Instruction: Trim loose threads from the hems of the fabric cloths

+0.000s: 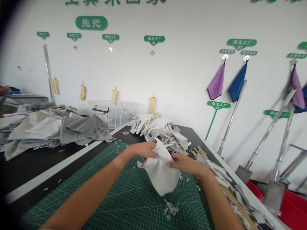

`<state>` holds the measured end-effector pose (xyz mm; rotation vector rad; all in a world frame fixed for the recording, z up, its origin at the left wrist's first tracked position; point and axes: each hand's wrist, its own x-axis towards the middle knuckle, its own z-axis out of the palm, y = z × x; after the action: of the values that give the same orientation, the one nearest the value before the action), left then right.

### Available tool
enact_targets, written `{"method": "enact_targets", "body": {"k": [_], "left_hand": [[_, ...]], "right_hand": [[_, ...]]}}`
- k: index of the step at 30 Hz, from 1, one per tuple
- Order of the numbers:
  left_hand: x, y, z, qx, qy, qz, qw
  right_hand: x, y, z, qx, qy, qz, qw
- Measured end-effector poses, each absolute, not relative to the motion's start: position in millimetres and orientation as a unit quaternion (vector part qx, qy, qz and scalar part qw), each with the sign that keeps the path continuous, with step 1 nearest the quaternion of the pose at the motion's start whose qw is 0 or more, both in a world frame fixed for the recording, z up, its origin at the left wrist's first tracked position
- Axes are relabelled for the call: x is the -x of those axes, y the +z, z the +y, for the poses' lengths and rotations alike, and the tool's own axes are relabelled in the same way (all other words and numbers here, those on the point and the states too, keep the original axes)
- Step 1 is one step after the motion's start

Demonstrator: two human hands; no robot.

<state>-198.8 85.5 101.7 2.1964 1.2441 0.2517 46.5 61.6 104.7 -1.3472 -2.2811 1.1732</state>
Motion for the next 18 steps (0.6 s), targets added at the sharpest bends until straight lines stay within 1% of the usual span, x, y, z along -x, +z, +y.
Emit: {"method": "enact_targets", "body": {"k": [2, 5, 7, 10, 12, 16, 17, 18], "left_hand": [[215.4, 104.9, 91.3, -0.8, 0.108, 0.514, 0.289], [249.2, 110.1, 106.2, -0.747, 0.155, 0.614, 0.204], [276.5, 114.2, 118.1, -0.7, 0.205, 0.668, 0.146], [321.4, 120.0, 131.9, -0.62, 0.306, 0.716, 0.092], [352.6, 119.0, 135.8, -0.546, 0.357, 0.758, 0.005], [414.2, 89.2, 132.9, -0.399, 0.409, 0.803, -0.168], [428.5, 76.5, 130.8, -0.382, 0.407, 0.809, -0.183], [441.9, 62.9, 128.5, -0.364, 0.394, 0.825, -0.176]], "right_hand": [[-48.6, 99.9, 68.0, 0.475, 0.359, -0.796, 0.112], [-53.2, 93.8, 74.6, 0.47, 0.328, -0.813, 0.103], [-55.8, 91.9, 75.2, 0.46, 0.345, -0.814, 0.078], [-56.2, 91.9, 71.8, 0.432, 0.388, -0.813, 0.037], [-54.3, 92.5, 68.8, 0.412, 0.402, -0.818, 0.01], [-49.9, 90.1, 66.2, 0.387, 0.412, -0.824, -0.035], [-49.2, 88.8, 66.3, 0.386, 0.412, -0.824, -0.04], [-48.7, 87.5, 66.6, 0.387, 0.413, -0.823, -0.043]]}}
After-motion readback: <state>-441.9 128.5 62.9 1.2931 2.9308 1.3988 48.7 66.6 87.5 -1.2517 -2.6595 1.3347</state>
